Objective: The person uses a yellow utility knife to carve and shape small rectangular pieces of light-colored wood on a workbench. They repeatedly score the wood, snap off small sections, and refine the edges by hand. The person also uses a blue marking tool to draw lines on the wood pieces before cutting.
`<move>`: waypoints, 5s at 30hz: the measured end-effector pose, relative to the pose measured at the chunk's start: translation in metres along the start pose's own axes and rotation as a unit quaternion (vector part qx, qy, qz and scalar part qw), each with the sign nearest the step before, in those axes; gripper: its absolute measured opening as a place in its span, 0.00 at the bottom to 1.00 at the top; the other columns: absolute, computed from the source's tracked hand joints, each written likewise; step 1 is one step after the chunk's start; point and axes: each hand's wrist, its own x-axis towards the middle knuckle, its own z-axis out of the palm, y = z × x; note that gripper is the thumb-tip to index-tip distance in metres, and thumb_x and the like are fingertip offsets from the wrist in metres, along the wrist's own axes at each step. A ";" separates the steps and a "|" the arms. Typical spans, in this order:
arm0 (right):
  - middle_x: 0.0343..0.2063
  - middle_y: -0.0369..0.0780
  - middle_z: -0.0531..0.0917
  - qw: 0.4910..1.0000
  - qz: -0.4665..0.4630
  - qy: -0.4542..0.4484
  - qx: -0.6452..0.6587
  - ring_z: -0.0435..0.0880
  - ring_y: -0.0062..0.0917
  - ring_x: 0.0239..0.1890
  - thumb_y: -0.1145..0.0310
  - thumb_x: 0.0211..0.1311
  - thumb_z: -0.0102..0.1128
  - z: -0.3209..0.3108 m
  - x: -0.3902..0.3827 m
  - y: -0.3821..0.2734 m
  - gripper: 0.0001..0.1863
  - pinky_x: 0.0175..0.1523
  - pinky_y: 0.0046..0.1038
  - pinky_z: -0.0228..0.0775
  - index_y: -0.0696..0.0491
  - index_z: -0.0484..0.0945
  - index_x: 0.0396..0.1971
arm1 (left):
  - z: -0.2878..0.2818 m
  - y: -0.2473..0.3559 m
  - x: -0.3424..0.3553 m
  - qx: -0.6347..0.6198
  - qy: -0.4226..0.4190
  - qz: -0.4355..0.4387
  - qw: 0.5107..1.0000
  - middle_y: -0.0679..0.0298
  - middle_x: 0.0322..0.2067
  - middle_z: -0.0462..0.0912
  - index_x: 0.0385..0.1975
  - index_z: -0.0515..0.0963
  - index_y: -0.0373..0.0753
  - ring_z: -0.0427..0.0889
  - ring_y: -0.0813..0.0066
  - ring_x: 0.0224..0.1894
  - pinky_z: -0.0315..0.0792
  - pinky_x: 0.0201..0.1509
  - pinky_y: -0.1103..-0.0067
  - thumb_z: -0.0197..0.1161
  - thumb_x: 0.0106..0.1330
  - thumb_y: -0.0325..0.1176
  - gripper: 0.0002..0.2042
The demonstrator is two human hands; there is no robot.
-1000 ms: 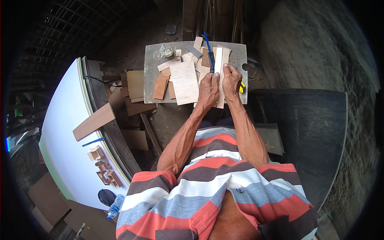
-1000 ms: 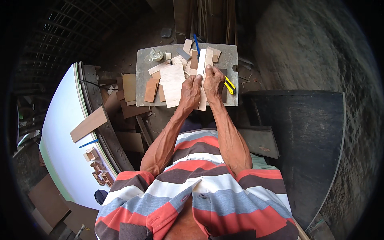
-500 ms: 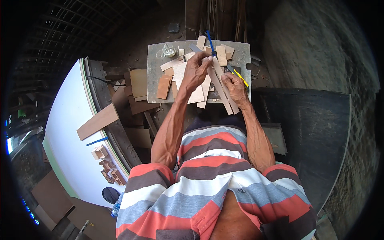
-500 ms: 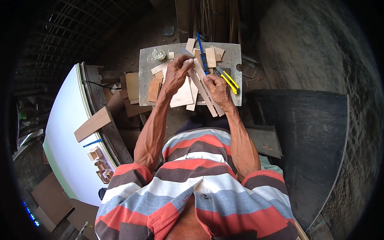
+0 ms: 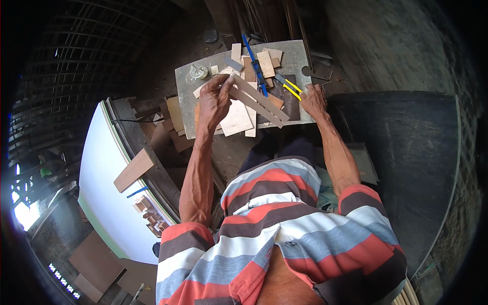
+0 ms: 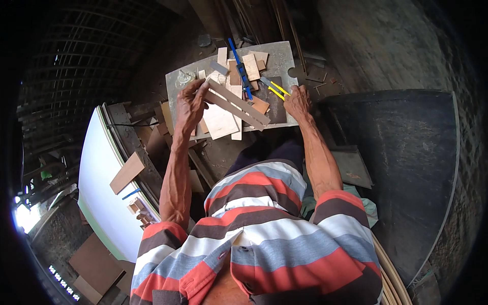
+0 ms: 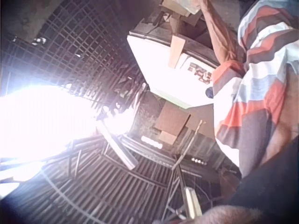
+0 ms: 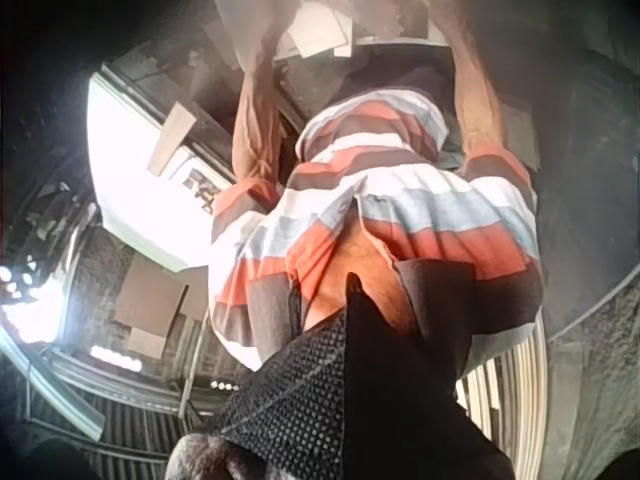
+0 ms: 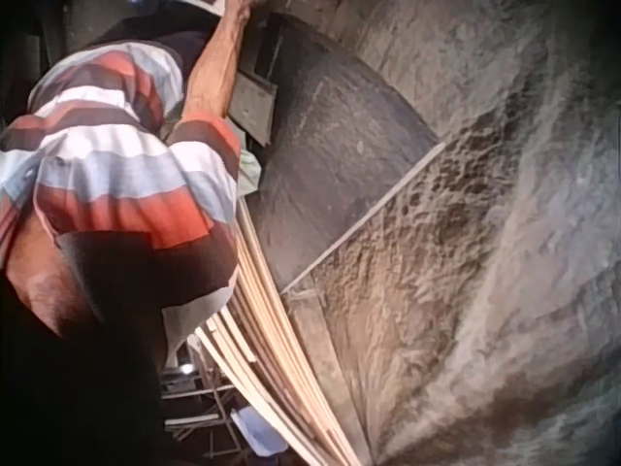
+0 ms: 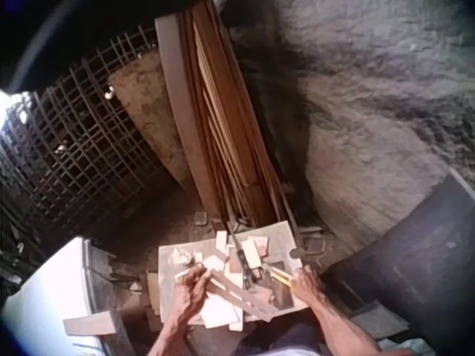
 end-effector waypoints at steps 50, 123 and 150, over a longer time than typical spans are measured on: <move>0.19 0.40 0.74 0.969 -0.076 0.077 0.223 0.73 0.22 0.20 0.58 0.59 0.67 -0.064 -0.069 0.006 0.19 0.27 0.31 0.66 0.59 0.72 0.25 | -0.043 0.030 0.018 0.113 0.096 0.217 0.965 0.61 0.24 0.74 0.34 0.82 0.30 0.75 0.74 0.25 0.68 0.30 0.77 0.64 0.66 0.29 0.07; 0.34 0.46 0.86 0.947 -0.268 -0.035 0.174 0.86 0.41 0.37 0.51 0.66 0.60 -0.086 -0.063 -0.151 0.21 0.40 0.35 0.76 0.53 0.84 0.45 | 0.022 -0.029 -0.051 -0.555 -0.027 -0.208 0.805 0.69 0.21 0.63 0.65 0.63 0.34 0.61 0.82 0.19 0.57 0.23 0.83 0.49 0.74 0.29 0.21; 0.22 0.33 0.77 0.833 0.104 -0.234 0.490 0.70 0.14 0.20 0.42 0.67 0.56 -0.063 -0.041 -0.113 0.27 0.27 0.19 0.63 0.55 0.81 0.38 | 0.031 -0.035 -0.052 -0.366 0.057 -0.098 0.924 0.68 0.26 0.79 0.69 0.55 0.25 0.74 0.87 0.25 0.68 0.28 0.86 0.61 0.69 0.30 0.32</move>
